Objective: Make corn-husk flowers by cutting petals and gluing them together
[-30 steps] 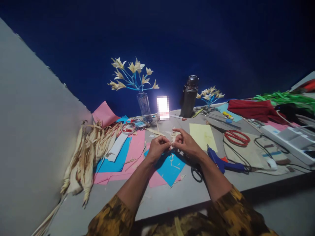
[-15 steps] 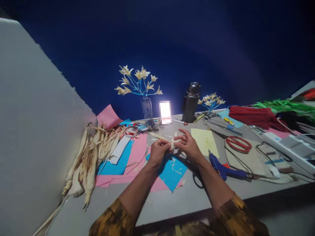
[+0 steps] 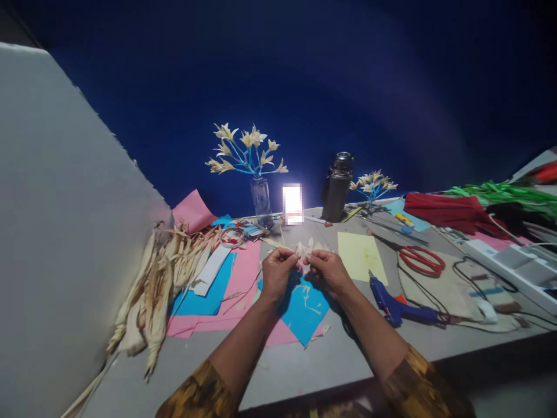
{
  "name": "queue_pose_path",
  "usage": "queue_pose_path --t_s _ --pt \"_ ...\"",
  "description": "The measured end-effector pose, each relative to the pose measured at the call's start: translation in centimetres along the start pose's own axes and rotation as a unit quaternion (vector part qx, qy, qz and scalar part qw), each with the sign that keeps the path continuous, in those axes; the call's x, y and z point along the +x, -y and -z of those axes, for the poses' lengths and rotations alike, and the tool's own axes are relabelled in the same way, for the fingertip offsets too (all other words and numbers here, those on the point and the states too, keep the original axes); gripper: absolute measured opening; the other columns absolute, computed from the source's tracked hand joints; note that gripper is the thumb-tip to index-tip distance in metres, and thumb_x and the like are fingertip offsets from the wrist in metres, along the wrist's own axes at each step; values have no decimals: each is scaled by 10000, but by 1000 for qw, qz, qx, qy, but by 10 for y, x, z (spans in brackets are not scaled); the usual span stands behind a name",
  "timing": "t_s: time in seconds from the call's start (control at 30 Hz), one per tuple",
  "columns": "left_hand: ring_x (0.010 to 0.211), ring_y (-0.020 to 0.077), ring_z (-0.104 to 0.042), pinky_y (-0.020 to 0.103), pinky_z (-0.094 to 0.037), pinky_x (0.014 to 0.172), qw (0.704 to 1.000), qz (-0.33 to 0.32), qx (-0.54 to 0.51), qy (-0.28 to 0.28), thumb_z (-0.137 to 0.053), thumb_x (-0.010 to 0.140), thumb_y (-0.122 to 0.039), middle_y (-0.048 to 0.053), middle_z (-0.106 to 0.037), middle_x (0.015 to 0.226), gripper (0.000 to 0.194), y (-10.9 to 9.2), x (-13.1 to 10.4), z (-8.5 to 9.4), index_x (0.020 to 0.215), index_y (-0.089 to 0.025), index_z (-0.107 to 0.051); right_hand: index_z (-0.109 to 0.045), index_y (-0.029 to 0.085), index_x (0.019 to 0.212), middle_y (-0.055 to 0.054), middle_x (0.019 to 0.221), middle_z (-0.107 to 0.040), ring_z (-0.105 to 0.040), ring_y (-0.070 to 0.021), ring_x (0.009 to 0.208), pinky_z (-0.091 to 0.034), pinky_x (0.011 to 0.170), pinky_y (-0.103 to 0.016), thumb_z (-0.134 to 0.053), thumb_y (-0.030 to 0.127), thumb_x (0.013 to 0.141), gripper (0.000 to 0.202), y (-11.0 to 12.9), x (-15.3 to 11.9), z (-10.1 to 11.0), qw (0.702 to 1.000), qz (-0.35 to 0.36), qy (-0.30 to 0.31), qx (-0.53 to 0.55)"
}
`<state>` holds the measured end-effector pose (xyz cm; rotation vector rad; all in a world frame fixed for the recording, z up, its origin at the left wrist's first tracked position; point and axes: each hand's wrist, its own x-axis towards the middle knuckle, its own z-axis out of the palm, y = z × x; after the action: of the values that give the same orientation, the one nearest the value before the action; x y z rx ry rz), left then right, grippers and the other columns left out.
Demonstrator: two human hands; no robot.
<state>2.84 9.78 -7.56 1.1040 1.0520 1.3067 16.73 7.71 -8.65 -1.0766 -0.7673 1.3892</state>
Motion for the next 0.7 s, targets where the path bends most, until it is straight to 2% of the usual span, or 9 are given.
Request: queue_pose_path --t_s 0.2,0.53,0.7 --pt "557 128 -600 248 -479 583 999 -29 21 2 -796 686 -261 12 -660 593 153 2 0 0 705 -159 -684 -686 132 661 64 426 -469 -378 -47 366 -256 374 -170 -835 437 606 344 1 -1 -2 1000 12 -20 10" --pt "559 147 -623 275 -514 572 1000 2 -6 26 -785 694 -274 24 -679 615 155 3 -1 -1 718 -156 -686 -670 147 629 72 417 -452 -366 -63 370 -270 381 -199 -811 404 621 293 -1 -1 -7 998 42 -50 -12" --pt "570 132 -618 259 -504 601 999 -25 14 22 -774 705 -252 11 -667 605 133 -2 -3 -3 692 -160 -679 -675 146 635 49 437 -500 -372 -72 385 -256 388 -209 -769 402 663 274 0 -3 -10 995 73 -49 -57"
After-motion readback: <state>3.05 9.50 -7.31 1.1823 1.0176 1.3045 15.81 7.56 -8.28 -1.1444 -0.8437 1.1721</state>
